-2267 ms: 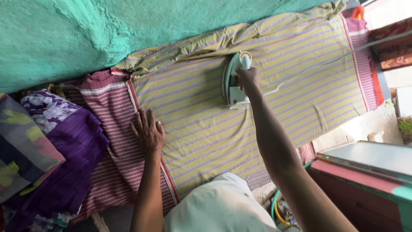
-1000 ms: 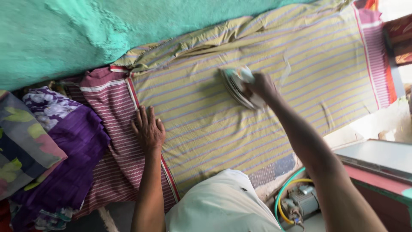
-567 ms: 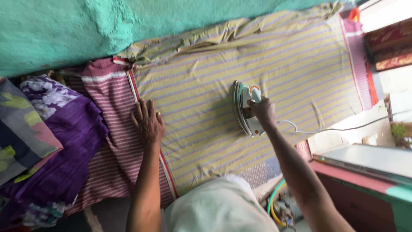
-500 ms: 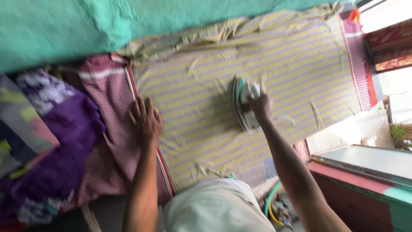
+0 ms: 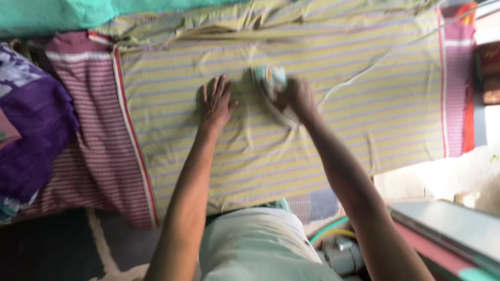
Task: The person irons a striped garment on a flat surface using an iron, smoothing the fabric with their hands and adjusting the edges as they work.
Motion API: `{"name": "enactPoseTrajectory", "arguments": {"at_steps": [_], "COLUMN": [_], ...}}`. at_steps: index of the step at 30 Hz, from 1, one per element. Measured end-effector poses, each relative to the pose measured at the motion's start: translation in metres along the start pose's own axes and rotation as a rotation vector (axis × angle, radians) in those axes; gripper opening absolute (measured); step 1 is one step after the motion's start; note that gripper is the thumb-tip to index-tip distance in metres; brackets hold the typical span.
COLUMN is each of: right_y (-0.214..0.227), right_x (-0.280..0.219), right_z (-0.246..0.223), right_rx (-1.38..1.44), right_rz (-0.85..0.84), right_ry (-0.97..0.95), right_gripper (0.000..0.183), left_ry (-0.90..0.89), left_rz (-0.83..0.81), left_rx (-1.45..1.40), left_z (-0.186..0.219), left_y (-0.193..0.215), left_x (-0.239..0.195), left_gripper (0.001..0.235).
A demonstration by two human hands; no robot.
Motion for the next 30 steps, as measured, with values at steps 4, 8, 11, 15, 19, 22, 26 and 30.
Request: {"name": "enactPoseTrajectory", "arguments": {"at_steps": [4,8,11,15,19,22,26,30], "right_y": [0.008,0.006,0.012,0.005,-0.019,-0.007,0.013,0.038], "right_x": [-0.055,-0.039,0.005,0.091,0.1,0.096,0.063,0.018], "right_z": [0.012,0.01,-0.003,-0.047,-0.06,-0.056,-0.009,0.062], "right_rx": [0.039,0.049,0.044,-0.109,-0.292,-0.203,-0.178,-0.228], "right_rz": [0.225,0.074,0.097,0.142,0.164,-0.073,-0.063,0.008], "right_ry": [-0.035,-0.177,-0.097,0.531,0.603,0.447,0.35,0.27], "right_gripper": [0.044,0.045,0.041,0.052,0.047,0.041,0.045,0.06], "left_ry": [0.081,0.092,0.166,0.185,0.106,0.068,0.044,0.032], "left_rz": [-0.07,0.01,-0.008,0.078,0.004,-0.002,0.039,0.048], "left_rx": [0.168,0.195,0.194,0.258,0.238,0.277,0.213,0.213], "left_z": [0.001,-0.023,-0.043,-0.072,-0.085,-0.081,-0.084,-0.088], "left_y": [0.012,0.022,0.032,0.05,0.054,0.069,0.069,0.067], "left_x": [0.02,0.031,0.05,0.084,0.094,0.099,0.102,0.103], "left_gripper": [0.067,0.067,0.066,0.067,0.061,0.065,0.062,0.061]}}
Point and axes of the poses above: each hand's wrist, its own x-axis towards the middle knuckle, its own y-axis out of the back of the hand, z = x × y, the point moved 5 cm from there along x, towards the middle knuckle
